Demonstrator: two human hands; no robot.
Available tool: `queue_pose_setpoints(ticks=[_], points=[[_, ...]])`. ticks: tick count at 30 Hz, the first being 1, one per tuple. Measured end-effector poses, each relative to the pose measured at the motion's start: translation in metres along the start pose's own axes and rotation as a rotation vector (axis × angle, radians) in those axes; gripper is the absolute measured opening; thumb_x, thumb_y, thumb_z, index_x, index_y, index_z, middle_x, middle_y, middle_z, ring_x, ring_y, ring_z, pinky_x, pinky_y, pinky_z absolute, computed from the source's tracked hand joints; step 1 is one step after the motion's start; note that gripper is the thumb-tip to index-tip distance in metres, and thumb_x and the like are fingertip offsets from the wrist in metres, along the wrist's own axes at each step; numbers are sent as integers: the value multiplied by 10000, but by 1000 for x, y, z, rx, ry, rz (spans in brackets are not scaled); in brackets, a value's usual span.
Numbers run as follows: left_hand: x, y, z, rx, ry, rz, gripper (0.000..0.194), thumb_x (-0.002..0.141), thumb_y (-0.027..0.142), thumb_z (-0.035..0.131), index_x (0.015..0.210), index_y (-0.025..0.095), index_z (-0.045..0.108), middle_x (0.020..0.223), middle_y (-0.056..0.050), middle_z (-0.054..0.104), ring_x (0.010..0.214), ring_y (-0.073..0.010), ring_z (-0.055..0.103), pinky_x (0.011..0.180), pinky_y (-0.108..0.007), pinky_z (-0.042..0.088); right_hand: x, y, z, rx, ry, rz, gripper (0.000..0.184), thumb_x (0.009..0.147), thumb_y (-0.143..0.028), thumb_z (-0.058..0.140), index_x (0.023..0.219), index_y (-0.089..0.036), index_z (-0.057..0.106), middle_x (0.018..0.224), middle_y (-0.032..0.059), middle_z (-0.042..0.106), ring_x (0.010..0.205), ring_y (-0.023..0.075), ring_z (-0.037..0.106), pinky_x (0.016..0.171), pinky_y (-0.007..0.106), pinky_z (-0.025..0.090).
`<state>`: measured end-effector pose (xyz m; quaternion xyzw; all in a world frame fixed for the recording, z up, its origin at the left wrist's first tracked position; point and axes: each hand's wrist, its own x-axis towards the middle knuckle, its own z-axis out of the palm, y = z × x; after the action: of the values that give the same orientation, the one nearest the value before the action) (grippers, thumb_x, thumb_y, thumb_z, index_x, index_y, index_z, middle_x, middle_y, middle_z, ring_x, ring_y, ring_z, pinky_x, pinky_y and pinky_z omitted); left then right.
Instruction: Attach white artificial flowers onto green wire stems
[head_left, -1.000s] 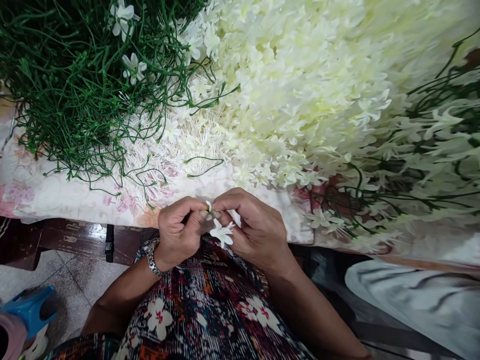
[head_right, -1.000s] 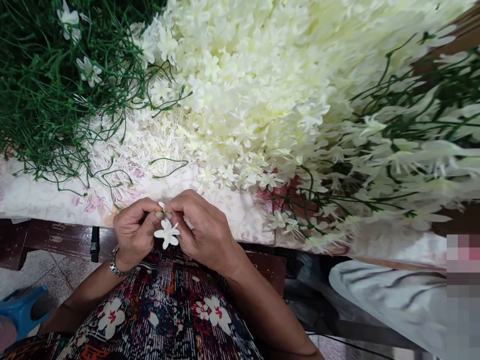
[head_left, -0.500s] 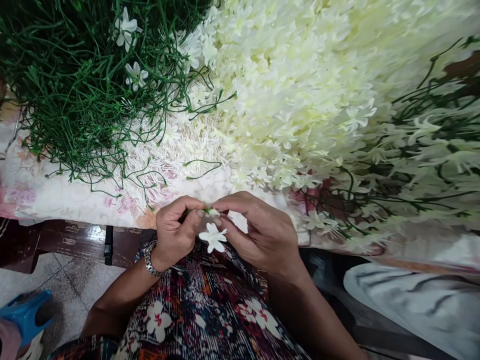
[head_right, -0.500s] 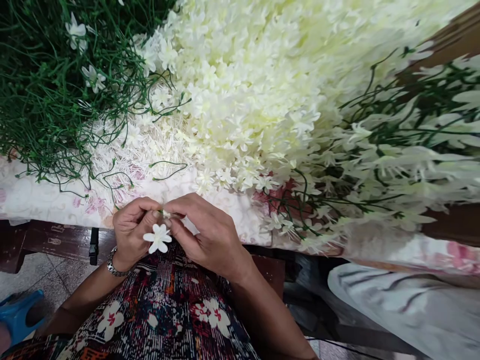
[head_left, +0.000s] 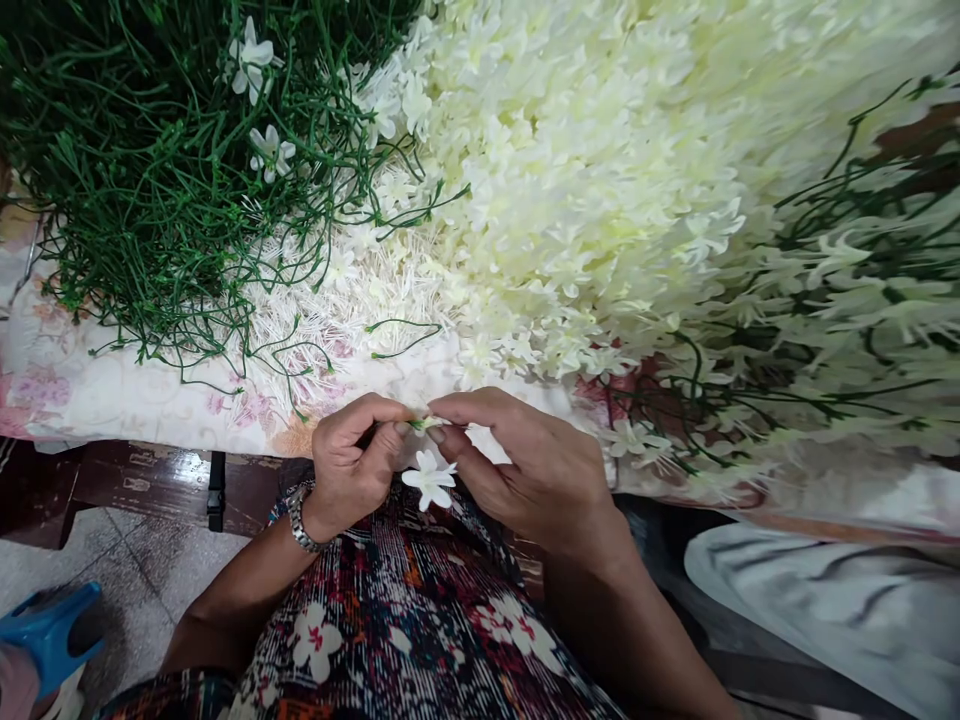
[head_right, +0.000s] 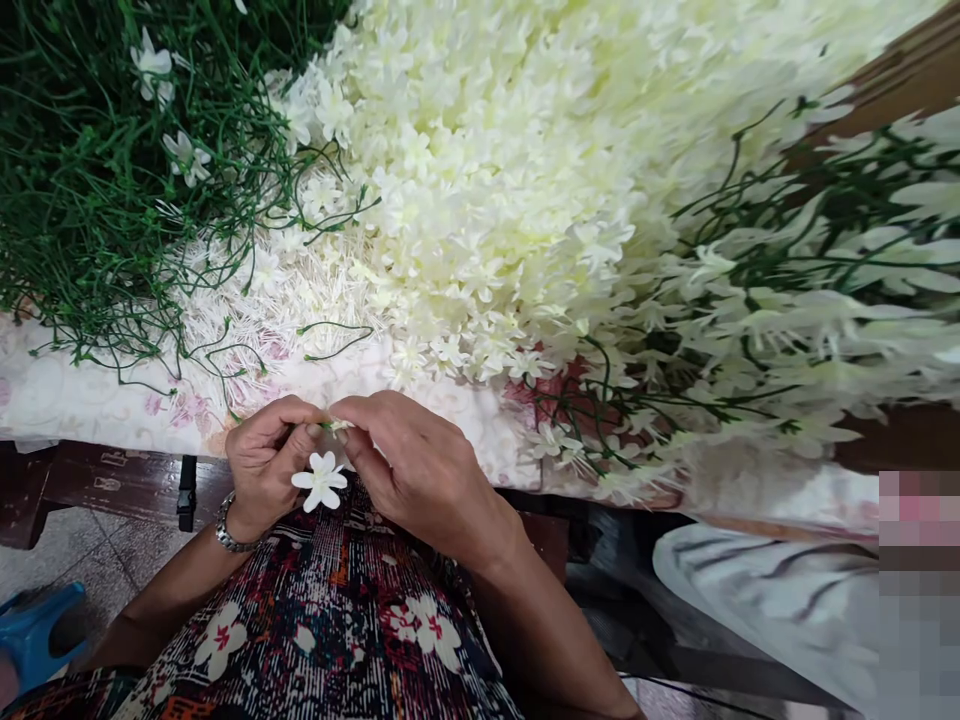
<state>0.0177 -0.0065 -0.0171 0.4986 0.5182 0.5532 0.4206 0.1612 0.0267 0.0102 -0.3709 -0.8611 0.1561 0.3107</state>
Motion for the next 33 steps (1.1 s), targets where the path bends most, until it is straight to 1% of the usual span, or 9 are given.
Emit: queue_pose_setpoints(ticks=[3,6,11,14,19,24,27,30,33], points=[[0,1,-1,-78,15,-95,71,754,201,538,739,156,591,596,9,531,514,-74,462,469,-190,359,-1,1,-2,-7,27,22,205,765,-142,517,955,-216,496,761,10,631,684,123,599,584,228,465],[-2,-1,-2,-259,3,-191,89,756,242,537,748,155,556,563,26,471,465,-59,407,432,-179,330,-2,0,-2,36,71,43,205,751,-147,544,937,-221,506,739,-3,632,661,116,600,561,221,465],[-3,-2,-3,-500,-35,-255,126,699,256,587,725,158,513,547,45,415,428,-46,339,402,-168,285,1,-4,-3,88,65,37,184,755,-139,538,921,-209,505,726,-5,630,650,103,595,547,207,462],[-1,2,-1,-480,-41,-256,108,679,225,604,698,150,529,531,46,424,416,-41,336,394,-158,285,5,-6,-3,91,51,-13,170,770,-132,516,929,-189,500,733,4,631,672,99,593,566,202,463],[0,10,0,-335,14,-228,140,678,273,601,677,145,543,570,19,487,460,-64,406,425,-176,327,6,-5,-2,69,29,-68,180,787,-131,486,956,-191,488,766,7,635,697,97,587,600,208,467],[-2,9,-7,-93,-31,-4,100,729,247,539,702,153,562,579,13,471,501,-81,403,476,-201,324,5,-7,-3,41,-39,-69,172,798,-138,459,961,-175,497,770,18,626,696,98,579,607,208,462],[-2,9,-8,-33,-67,52,97,743,238,516,727,154,562,590,12,464,502,-82,397,477,-204,318,5,-7,-6,29,-105,-62,171,809,-157,436,964,-180,505,773,18,623,688,102,579,589,211,459],[0,8,-7,-128,-64,-10,100,728,246,538,690,156,560,569,17,471,492,-81,406,459,-195,319,6,-6,-8,58,-109,-50,180,807,-169,445,979,-183,498,802,20,623,722,104,580,618,218,469],[2,8,-6,-262,-12,-123,104,701,247,578,657,156,558,557,25,480,462,-70,399,444,-188,326,7,-5,-11,129,-19,-38,238,766,-189,521,1001,-171,485,859,47,612,808,128,567,680,259,479]])
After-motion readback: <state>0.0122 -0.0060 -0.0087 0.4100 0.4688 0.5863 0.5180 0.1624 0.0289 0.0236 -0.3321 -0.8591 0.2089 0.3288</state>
